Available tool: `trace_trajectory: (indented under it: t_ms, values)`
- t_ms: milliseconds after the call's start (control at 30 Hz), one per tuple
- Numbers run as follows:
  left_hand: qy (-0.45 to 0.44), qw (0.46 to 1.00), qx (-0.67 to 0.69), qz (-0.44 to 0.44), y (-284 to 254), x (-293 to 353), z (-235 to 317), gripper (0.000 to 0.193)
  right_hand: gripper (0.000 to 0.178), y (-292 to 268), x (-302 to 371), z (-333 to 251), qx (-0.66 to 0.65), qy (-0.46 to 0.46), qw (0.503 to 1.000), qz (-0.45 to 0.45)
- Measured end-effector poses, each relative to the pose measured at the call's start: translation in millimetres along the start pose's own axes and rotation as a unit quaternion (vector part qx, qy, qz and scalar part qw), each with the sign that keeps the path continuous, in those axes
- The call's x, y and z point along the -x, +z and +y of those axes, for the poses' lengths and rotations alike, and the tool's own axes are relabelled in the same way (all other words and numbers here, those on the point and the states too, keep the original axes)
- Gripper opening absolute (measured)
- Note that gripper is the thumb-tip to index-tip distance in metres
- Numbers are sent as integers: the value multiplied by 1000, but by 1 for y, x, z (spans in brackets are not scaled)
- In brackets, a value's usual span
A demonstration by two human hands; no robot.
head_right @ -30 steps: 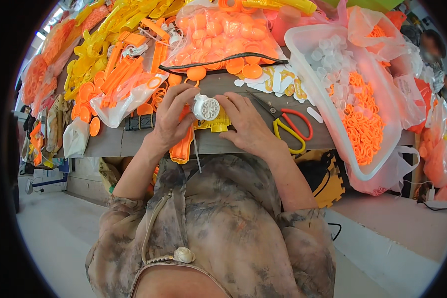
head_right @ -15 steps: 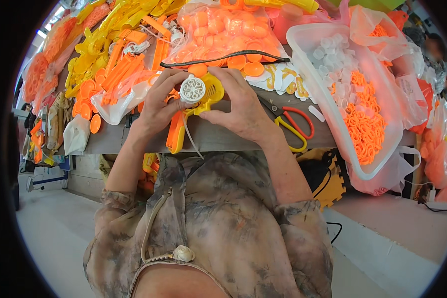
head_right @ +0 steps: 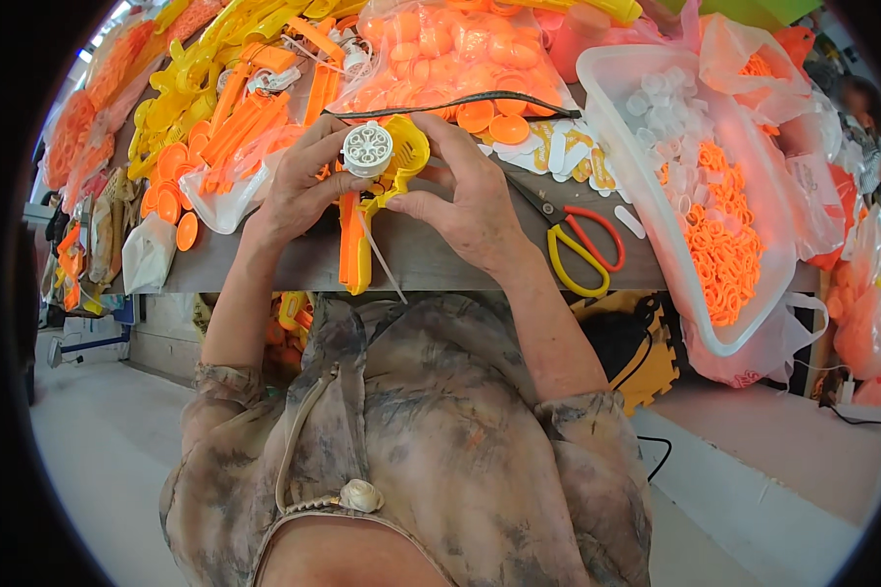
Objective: Assembling a yellow and orange plastic toy gun by joining parts and applying components.
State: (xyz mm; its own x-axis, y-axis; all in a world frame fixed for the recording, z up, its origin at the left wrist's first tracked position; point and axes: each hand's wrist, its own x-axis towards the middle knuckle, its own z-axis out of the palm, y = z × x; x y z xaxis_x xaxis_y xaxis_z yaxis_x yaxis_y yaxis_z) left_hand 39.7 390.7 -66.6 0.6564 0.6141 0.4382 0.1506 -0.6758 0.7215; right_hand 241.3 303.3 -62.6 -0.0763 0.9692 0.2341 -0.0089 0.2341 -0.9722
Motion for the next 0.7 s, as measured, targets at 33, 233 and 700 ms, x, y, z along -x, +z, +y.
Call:
trace_trajectory:
  t_ms: [33,233,700]
  values:
    - [-2,1000,-19,-9,-2,-1,2,48,70,0,-1,1,-2,-1,1000,-7]
    - [1,999,-52,-15,-2,0,0,52,69,-1,-7,-2,-31,5,999,-22]
    - [-17,999,1,43,6,8,2,49,71,9,-2,-4,-44,4,999,23]
